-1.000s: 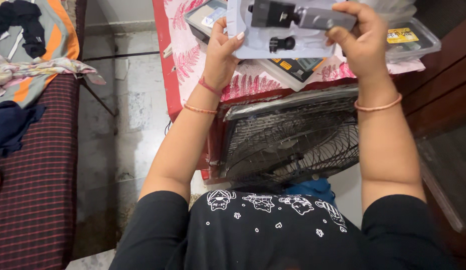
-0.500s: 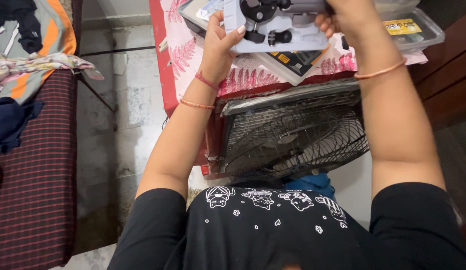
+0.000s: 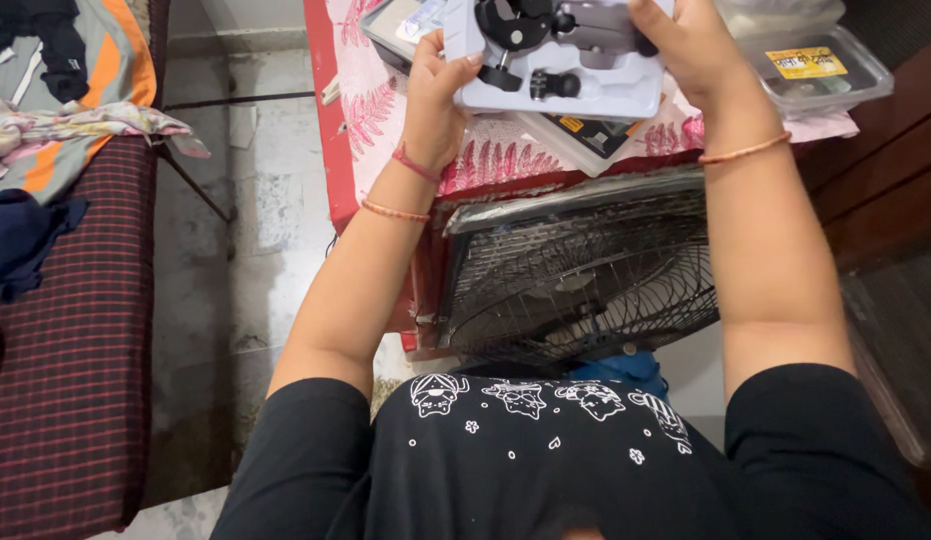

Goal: The person tidies a cluttered table by handling several noodle packets and a small red floral pouch, then walks across the room past a bed.

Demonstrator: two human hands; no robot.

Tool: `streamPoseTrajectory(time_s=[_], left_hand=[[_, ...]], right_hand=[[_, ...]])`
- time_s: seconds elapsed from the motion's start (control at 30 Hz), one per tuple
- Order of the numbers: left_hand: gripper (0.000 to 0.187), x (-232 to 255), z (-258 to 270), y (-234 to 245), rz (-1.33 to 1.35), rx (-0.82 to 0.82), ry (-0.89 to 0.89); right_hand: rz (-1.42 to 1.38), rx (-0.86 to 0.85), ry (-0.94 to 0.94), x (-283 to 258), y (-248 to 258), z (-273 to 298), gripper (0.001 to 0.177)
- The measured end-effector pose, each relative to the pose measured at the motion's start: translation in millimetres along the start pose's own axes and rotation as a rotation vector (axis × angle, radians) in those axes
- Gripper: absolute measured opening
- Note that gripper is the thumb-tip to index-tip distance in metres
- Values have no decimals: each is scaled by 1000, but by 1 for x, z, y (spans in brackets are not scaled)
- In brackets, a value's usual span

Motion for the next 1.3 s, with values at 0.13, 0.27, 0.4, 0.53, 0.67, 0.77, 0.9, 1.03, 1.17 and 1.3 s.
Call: streamPoseTrajectory(time_s=[0.13,0.27,0.4,0.53,0.67,0.77,0.9,1.03,1.17,1.3], left_hand=[[43,0,-1,3,81,19,28],[43,2,-2,0,76,2,9],[44,0,1,-1,82,6,27],[46,1,0,3,-2,18,14],[47,0,-1,8,8,29,-8],[47,-2,-1,10,9,34,-7],[45,-1,-1,13,-5,42,-28],[43,1,-1,15,19,59,-52],[42,2,1,18,19,63,-65],[42,0,2,10,-52,26,-46]], right_hand=[[-645,-87,-183,-1,-5,13,43],[-632,-65,-210,5,-3,17,33],[-407,153,-152,30,18,22,20],[74,332,-133,61,35,27,28],[16,359,-92,55,27,26,17],[-186,321,-21,34,12,27,19],[-463,311,-75,38,2,33,20],[-641,248,-70,33,-11,35,29],[-688,194,-125,21,-23,37,37],[-606,225,-180,20,-19,42,41]])
Point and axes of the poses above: each hand's wrist, its own z-axis away from the middle knuckle, its own y-axis out of the back of the hand, x = y × z, the point moved 10 cm from there along -z, towards the middle knuckle, and after that the axes turned 3 degrees about y, right-handed, at the moved point
